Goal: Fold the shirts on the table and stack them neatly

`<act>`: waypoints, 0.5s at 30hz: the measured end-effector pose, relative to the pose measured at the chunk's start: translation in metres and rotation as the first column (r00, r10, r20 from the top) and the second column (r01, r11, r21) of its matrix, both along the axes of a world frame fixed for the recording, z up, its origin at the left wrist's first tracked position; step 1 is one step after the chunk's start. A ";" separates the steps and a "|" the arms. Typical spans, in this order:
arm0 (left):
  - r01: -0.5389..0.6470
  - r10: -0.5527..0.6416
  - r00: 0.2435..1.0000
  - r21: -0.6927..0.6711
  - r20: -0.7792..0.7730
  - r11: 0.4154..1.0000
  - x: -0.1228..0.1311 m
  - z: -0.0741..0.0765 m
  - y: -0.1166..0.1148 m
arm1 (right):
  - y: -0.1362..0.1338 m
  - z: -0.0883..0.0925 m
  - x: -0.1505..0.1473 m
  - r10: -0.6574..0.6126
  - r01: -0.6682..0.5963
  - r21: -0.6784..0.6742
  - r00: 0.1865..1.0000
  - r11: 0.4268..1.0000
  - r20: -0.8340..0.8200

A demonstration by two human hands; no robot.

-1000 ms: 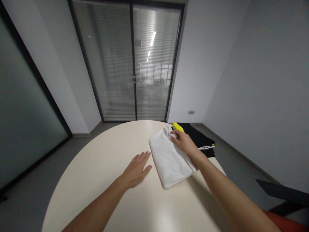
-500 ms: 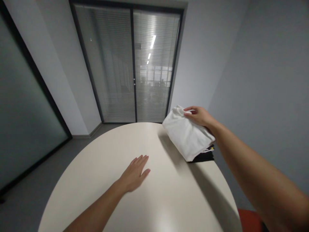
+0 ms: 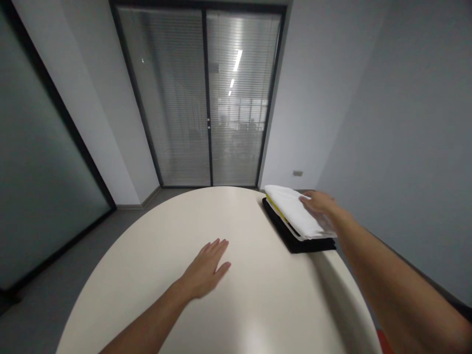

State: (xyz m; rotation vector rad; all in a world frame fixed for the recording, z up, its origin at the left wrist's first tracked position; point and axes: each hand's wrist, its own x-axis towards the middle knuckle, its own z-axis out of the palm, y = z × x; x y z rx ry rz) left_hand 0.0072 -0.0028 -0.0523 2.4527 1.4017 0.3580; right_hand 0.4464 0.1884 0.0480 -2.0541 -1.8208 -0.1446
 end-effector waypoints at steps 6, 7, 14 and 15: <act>-0.002 0.002 1.000 0.021 0.000 1.000 0.000 -0.002 0.001 | -0.013 -0.018 -0.044 0.074 -0.067 -0.262 0.997 0.963 0.014; 0.000 0.000 1.000 0.026 0.002 1.000 0.000 -0.002 0.001 | -0.016 -0.019 -0.049 0.067 -0.057 -0.301 0.997 0.952 0.023; -0.005 0.005 1.000 0.051 -0.002 0.999 0.000 -0.002 0.001 | -0.032 0.016 -0.091 0.193 -0.163 -0.143 0.954 0.976 0.229; -0.005 0.005 1.000 0.057 0.001 0.998 0.000 -0.002 0.001 | -0.037 0.019 -0.103 0.215 -0.202 -0.083 0.957 0.976 0.197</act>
